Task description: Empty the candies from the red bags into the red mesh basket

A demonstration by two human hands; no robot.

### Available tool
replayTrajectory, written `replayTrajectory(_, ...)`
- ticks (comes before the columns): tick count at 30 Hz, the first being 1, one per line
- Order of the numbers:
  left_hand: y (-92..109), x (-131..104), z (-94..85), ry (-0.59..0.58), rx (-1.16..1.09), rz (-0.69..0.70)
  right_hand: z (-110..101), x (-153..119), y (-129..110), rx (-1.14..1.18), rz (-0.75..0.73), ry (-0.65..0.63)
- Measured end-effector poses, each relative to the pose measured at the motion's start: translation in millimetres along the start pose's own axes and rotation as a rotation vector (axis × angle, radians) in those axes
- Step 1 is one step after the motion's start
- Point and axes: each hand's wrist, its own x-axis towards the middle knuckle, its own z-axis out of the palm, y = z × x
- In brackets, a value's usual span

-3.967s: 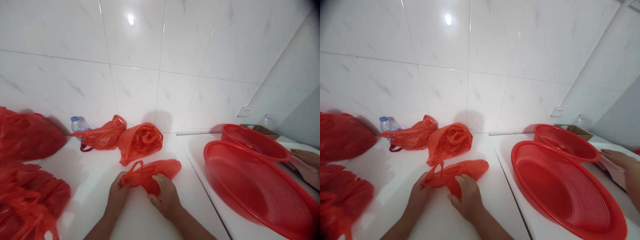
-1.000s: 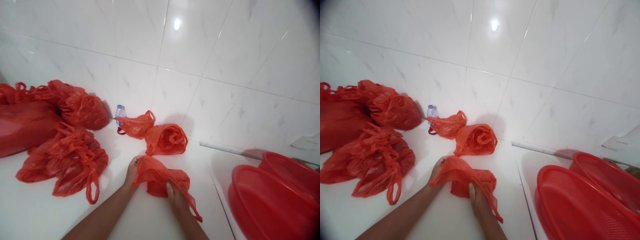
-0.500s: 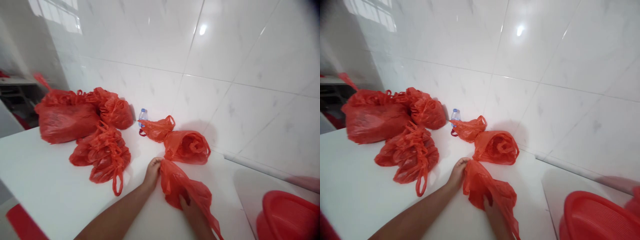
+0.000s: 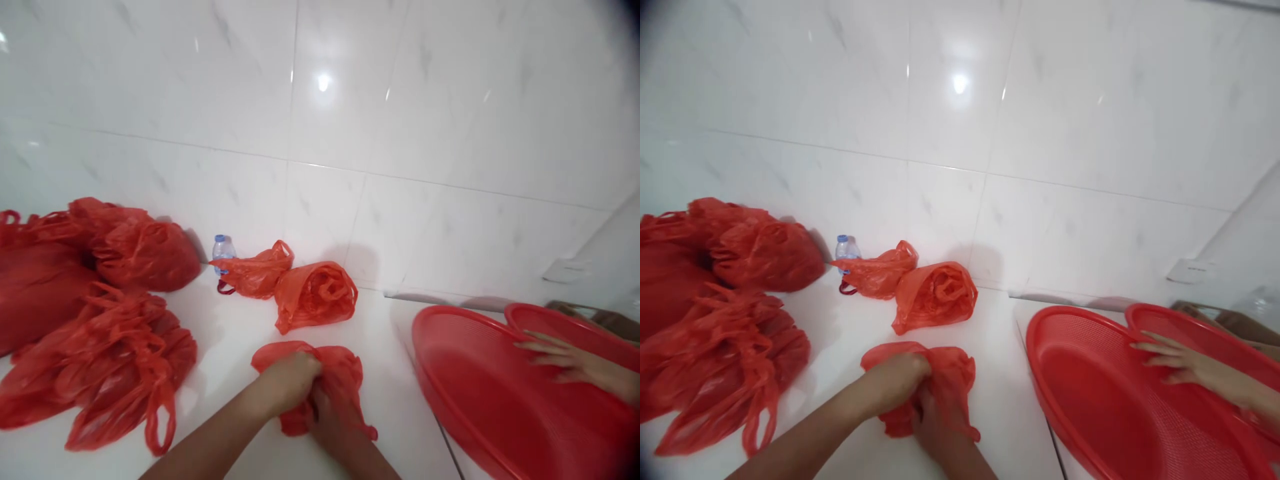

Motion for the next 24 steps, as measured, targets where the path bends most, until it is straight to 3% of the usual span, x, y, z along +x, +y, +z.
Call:
replayTrajectory(2, -16.9, 15.0, 6.6, 0.006, 0.106, -0.009, -6.5, -2.3, -6.9, -0.074, -0.069, -0.002)
replayTrajectory(5, -29.6, 34.0, 0.8, 0.038, 0.216, -0.016, -13.5, -6.4, -15.8, -0.134, -0.164, 0.058)
replayTrajectory(12, -25.9, 55.1, -14.0, 0.155, 0.423, 0.144, -17.9, -16.8, -36.2, -0.141, -0.154, 0.017)
replayTrajectory(16, -21.2, 49.2, -17.9, 0.119, 0.415, 0.209, -30.3, -20.7, -42.3, -0.064, 0.007, -0.03)
replayTrajectory(19, -14.1, 35.0, -19.6, 0.072, 0.329, 0.252, -46.4, -21.9, -42.4, -0.037, 0.136, 0.002)
replayTrajectory(24, -5.0, 7.7, -13.8, 0.047, 0.292, 0.276, -69.8, -15.1, -38.5, -0.054, 0.167, 0.092)
